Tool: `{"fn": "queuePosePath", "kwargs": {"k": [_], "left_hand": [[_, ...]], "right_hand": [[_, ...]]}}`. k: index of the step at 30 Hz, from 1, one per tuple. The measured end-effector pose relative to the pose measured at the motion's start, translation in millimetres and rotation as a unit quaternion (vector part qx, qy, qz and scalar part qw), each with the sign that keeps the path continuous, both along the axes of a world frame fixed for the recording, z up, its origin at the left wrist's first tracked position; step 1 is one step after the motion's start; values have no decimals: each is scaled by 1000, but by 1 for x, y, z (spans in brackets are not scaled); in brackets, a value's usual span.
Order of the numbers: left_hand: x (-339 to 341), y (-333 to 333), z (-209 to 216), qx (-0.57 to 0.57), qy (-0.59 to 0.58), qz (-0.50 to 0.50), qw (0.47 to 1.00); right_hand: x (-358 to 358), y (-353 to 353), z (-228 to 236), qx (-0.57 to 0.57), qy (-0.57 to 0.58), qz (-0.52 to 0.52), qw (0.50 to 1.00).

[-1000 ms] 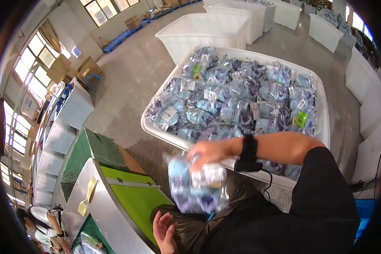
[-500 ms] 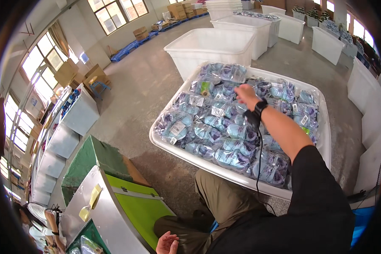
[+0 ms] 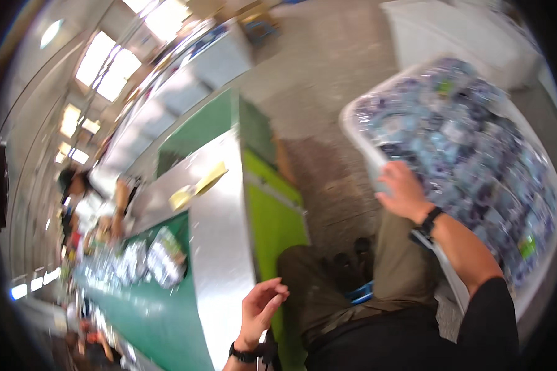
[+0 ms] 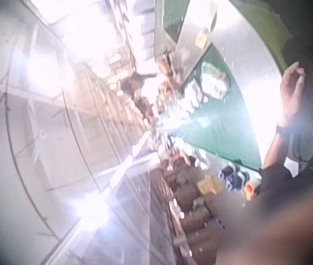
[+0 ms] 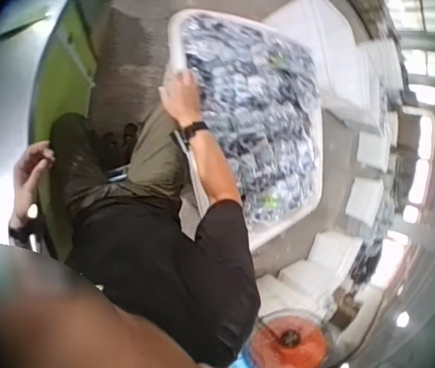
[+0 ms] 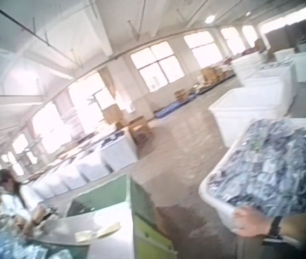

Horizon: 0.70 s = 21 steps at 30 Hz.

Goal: The person repeatedly picks packaged items from a large white bin and places them onto a green conveyor belt. The items are individually wrapped in clear plastic bags. The person handles the items one at a time, moving them from the bin to the belt where other workers are visible in the background.

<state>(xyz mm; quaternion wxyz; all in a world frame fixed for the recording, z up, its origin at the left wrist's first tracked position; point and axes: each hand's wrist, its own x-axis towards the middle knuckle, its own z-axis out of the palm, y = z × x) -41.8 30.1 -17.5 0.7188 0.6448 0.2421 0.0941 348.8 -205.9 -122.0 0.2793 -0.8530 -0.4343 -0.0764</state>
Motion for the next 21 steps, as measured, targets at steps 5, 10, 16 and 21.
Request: {"fn": "queuePosePath", "kwargs": {"k": [5, 10, 16, 21], "left_hand": [[-21, 58, 6, 28, 15, 51, 998], [-43, 140, -1, 25, 26, 190, 981], [-92, 258, -13, 302, 69, 405, 860], [-148, 330, -23, 246, 94, 536, 802]], "right_hand": [[2, 0, -3, 49, 27, 10, 998], [-3, 2, 0, 46, 34, -6, 998], [-2, 4, 1, 47, 19, -8, 999], [-1, 5, -6, 46, 12, -19, 999]]}}
